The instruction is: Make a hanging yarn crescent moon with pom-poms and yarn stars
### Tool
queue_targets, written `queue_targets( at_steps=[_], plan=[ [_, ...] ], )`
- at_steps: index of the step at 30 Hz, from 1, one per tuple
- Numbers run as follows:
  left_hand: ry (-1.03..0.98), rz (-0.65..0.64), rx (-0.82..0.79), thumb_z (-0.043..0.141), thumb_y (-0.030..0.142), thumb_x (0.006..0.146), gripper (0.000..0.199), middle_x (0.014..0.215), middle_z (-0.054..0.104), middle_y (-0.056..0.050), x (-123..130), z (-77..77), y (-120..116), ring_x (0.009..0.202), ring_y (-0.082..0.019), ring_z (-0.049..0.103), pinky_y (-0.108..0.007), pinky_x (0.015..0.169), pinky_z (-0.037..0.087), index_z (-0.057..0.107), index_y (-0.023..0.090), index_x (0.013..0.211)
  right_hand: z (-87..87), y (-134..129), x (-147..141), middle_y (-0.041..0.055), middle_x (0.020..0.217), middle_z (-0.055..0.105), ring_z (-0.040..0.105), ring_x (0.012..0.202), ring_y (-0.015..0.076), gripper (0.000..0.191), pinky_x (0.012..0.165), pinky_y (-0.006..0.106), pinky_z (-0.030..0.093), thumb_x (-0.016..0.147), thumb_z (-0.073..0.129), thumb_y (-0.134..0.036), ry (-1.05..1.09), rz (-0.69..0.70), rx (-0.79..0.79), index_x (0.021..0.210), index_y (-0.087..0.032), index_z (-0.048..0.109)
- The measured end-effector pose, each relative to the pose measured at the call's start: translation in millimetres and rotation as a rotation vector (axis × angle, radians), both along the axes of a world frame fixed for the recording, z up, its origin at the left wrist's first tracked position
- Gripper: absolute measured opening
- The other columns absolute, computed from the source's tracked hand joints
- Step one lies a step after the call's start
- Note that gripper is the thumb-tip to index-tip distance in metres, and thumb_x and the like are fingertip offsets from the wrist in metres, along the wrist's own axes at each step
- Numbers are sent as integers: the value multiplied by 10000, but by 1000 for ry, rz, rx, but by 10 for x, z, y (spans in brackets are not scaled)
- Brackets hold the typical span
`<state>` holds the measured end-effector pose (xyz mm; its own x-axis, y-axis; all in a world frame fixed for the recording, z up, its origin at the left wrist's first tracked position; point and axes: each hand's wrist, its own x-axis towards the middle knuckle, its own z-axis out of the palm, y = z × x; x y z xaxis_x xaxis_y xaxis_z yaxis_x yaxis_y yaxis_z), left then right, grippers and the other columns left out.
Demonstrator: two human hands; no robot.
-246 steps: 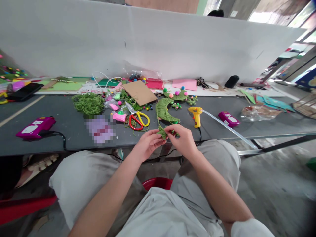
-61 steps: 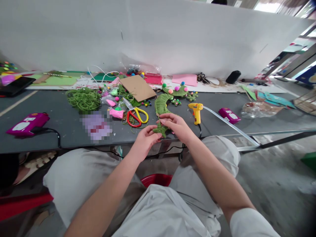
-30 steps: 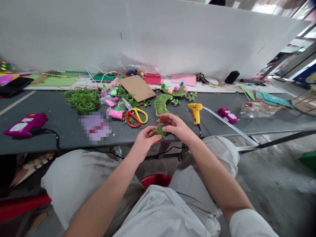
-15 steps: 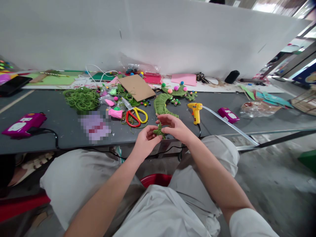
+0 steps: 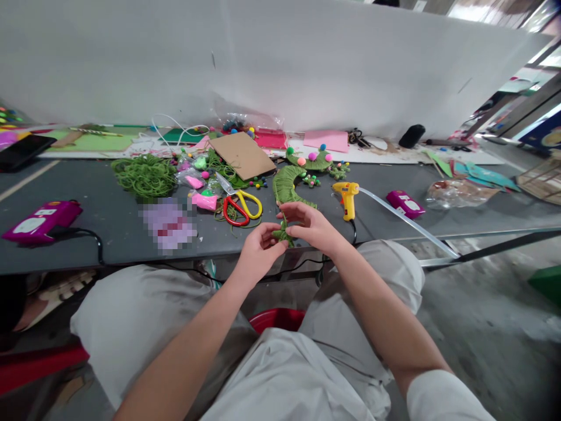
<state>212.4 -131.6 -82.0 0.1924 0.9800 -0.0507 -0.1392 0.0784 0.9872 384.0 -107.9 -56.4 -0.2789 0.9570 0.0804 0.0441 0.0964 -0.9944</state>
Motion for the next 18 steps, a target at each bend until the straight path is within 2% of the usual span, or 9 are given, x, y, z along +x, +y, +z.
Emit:
queue_targets(
  at_steps=[18],
  plan=[
    [-14, 3, -48, 826, 240, 628, 376, 794, 642, 5, 11, 51, -8, 714, -125, 580, -275, 696, 523, 638, 164, 945, -16, 9, 41, 76, 1185, 681, 638, 1090, 218, 493, 972, 401, 506, 693, 700, -177, -12, 12, 24, 1178, -216, 621]
  ],
)
